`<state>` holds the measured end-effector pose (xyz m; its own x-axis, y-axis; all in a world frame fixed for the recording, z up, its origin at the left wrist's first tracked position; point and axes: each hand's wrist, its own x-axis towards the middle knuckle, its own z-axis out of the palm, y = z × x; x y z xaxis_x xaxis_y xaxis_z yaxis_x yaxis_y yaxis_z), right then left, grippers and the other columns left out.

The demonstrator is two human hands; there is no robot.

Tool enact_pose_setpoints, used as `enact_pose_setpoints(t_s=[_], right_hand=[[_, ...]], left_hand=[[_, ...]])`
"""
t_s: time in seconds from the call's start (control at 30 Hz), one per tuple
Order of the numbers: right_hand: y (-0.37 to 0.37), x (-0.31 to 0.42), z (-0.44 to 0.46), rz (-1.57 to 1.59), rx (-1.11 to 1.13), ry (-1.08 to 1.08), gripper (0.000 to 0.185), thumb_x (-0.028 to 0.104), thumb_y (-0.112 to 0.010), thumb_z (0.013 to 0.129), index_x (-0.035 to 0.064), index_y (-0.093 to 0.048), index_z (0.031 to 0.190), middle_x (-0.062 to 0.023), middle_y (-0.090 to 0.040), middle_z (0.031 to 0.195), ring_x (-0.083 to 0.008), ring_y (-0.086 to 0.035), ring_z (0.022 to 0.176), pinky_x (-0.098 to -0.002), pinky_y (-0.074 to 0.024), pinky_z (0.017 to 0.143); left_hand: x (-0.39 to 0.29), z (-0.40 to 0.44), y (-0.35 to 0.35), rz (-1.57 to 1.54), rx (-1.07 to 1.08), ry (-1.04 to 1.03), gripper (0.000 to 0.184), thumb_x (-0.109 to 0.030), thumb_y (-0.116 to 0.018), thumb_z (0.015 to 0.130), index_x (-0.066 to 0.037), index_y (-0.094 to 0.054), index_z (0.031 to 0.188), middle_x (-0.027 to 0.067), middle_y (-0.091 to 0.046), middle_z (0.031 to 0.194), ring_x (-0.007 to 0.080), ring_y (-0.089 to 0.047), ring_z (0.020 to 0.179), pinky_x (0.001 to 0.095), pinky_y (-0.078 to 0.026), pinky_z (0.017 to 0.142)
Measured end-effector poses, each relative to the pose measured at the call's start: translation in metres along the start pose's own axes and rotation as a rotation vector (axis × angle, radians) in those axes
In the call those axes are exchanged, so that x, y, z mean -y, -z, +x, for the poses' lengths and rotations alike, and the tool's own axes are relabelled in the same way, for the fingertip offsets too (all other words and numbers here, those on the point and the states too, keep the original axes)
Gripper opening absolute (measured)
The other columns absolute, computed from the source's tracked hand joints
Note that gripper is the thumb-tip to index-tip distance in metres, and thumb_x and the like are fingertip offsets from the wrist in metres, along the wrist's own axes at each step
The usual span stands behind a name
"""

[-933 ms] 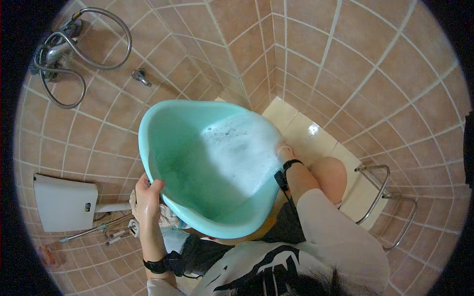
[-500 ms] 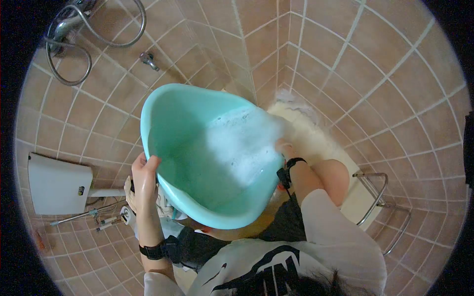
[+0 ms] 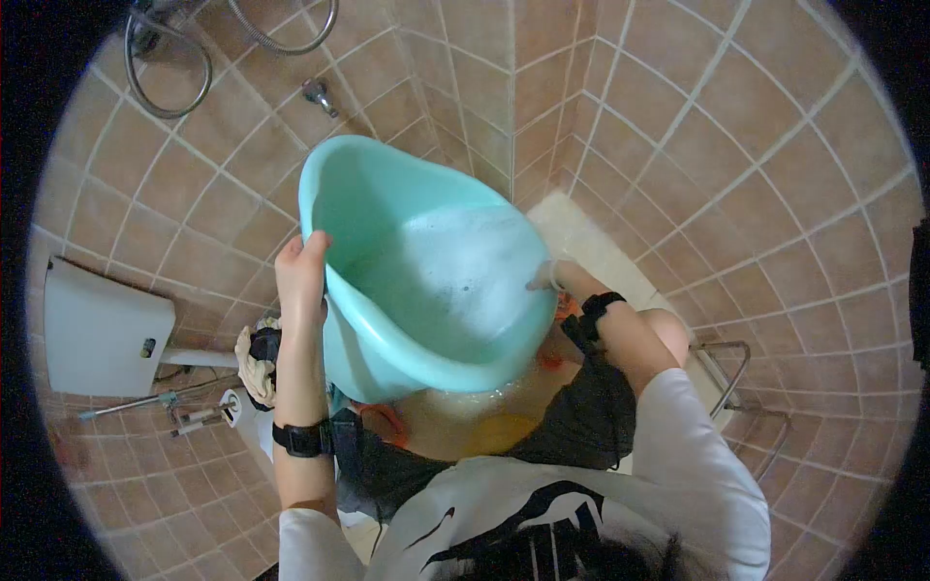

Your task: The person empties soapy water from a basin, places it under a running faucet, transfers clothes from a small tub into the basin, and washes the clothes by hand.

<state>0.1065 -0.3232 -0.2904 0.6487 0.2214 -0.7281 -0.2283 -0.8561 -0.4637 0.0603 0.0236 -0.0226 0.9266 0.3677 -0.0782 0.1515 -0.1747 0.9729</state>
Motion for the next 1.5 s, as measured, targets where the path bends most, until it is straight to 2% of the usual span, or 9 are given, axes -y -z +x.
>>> enact_pose_setpoints(t_s=[0.17, 0.23, 0.37, 0.57, 0.67, 0.73, 0.83, 0.9, 1.5], right_hand=[[0.008, 0.039, -0.031, -0.369, 0.054, 0.114, 0.056, 0.054, -0.051, 0.077, 0.0071, -0.061, 0.105, -0.0174, -0.06, 0.106, -0.0312, -0.058, 0.095, -0.0391, -0.0439, 0.085], [0.009, 0.033, -0.045, -0.157, 0.065, 0.133, 0.054, 0.043, -0.053, 0.081, -0.0034, -0.054, 0.107, -0.0189, -0.061, 0.09, -0.0332, -0.061, 0.078, -0.0401, -0.0505, 0.048], [0.022, 0.053, -0.092, -0.231, 0.094, -0.017, 0.052, 0.043, -0.053, 0.082, -0.0001, -0.052, 0.111, -0.0151, -0.061, 0.081, -0.023, -0.058, 0.056, -0.0353, -0.0516, 0.048], [-0.054, -0.029, 0.005, 0.747, -0.095, 0.039, 0.035, 0.033, -0.056, 0.082, 0.0019, -0.055, 0.098, -0.0062, -0.057, 0.072, -0.0167, -0.052, 0.052, -0.0305, -0.0409, 0.04], [-0.051, -0.014, -0.001, 0.7, -0.106, -0.07, 0.028, 0.029, -0.055, 0.08, 0.0056, -0.056, 0.096, -0.0057, -0.057, 0.072, -0.0165, -0.05, 0.05, -0.0308, -0.0362, 0.037], [-0.036, -0.003, -0.005, 0.358, -0.094, -0.192, 0.03, 0.034, -0.056, 0.079, 0.0091, -0.058, 0.096, -0.0048, -0.058, 0.073, -0.0182, -0.052, 0.052, -0.0327, -0.0405, 0.041], [-0.032, -0.079, 0.065, 0.563, 0.132, -0.128, 0.039, 0.045, -0.056, 0.077, 0.0092, -0.06, 0.093, -0.0053, -0.06, 0.075, -0.0204, -0.055, 0.057, -0.0355, -0.0453, 0.048], [-0.024, -0.08, 0.056, 1.02, -0.087, -0.286, 0.046, 0.052, -0.052, 0.078, 0.0091, -0.06, 0.093, -0.006, -0.061, 0.08, -0.0219, -0.058, 0.067, -0.0352, -0.0484, 0.057], [-0.019, -0.035, -0.011, 0.665, -0.116, 0.013, 0.045, 0.042, -0.046, 0.083, 0.0041, -0.055, 0.105, -0.006, -0.057, 0.088, -0.0191, -0.054, 0.079, -0.0318, -0.0436, 0.067]], left_hand=[[-0.013, -0.008, -0.016, 0.056, -0.028, -0.04, 0.026, -0.022, -0.055, 0.072, 0.004, -0.058, 0.077, 0.0036, -0.054, 0.061, 0.0122, -0.047, 0.053, 0.0272, -0.036, 0.048], [-0.005, 0.004, -0.012, 0.138, -0.05, -0.035, 0.028, -0.023, -0.055, 0.071, 0.004, -0.059, 0.075, 0.0053, -0.055, 0.061, 0.0137, -0.05, 0.055, 0.0281, -0.038, 0.05], [-0.013, 0.008, -0.008, 0.217, -0.095, -0.051, 0.03, -0.025, -0.058, 0.069, 0.003, -0.061, 0.075, 0.0085, -0.059, 0.063, 0.0163, -0.055, 0.056, 0.0326, -0.043, 0.052], [-0.003, 0.017, -0.007, 0.048, -0.214, -0.122, 0.03, -0.026, -0.061, 0.064, 0.004, -0.058, 0.068, 0.0187, -0.059, 0.062, 0.0281, -0.061, 0.061, 0.0393, -0.046, 0.057], [0.003, 0.022, 0.0, 0.104, -0.321, -0.12, 0.033, -0.028, -0.061, 0.064, 0.004, -0.062, 0.073, 0.0213, -0.061, 0.068, 0.0312, -0.061, 0.064, 0.0403, -0.048, 0.061], [0.004, 0.026, 0.003, 0.097, -0.377, -0.111, 0.033, -0.028, -0.061, 0.063, 0.004, -0.061, 0.072, 0.0236, -0.06, 0.07, 0.0348, -0.061, 0.069, 0.0418, -0.048, 0.064], [-0.001, 0.013, 0.008, 0.006, -0.373, -0.027, 0.034, -0.028, -0.062, 0.064, 0.005, -0.061, 0.073, 0.0251, -0.06, 0.073, 0.0371, -0.061, 0.074, 0.0428, -0.048, 0.069], [-0.004, 0.012, 0.004, 0.007, -0.409, -0.045, 0.034, -0.028, -0.062, 0.064, 0.005, -0.061, 0.074, 0.0254, -0.06, 0.075, 0.0377, -0.061, 0.075, 0.0429, -0.048, 0.07], [-0.001, -0.003, 0.011, -0.066, -0.439, -0.052, 0.031, -0.024, -0.06, 0.067, 0.007, -0.058, 0.073, 0.0278, -0.059, 0.074, 0.0403, -0.06, 0.074, 0.0448, -0.048, 0.07]])
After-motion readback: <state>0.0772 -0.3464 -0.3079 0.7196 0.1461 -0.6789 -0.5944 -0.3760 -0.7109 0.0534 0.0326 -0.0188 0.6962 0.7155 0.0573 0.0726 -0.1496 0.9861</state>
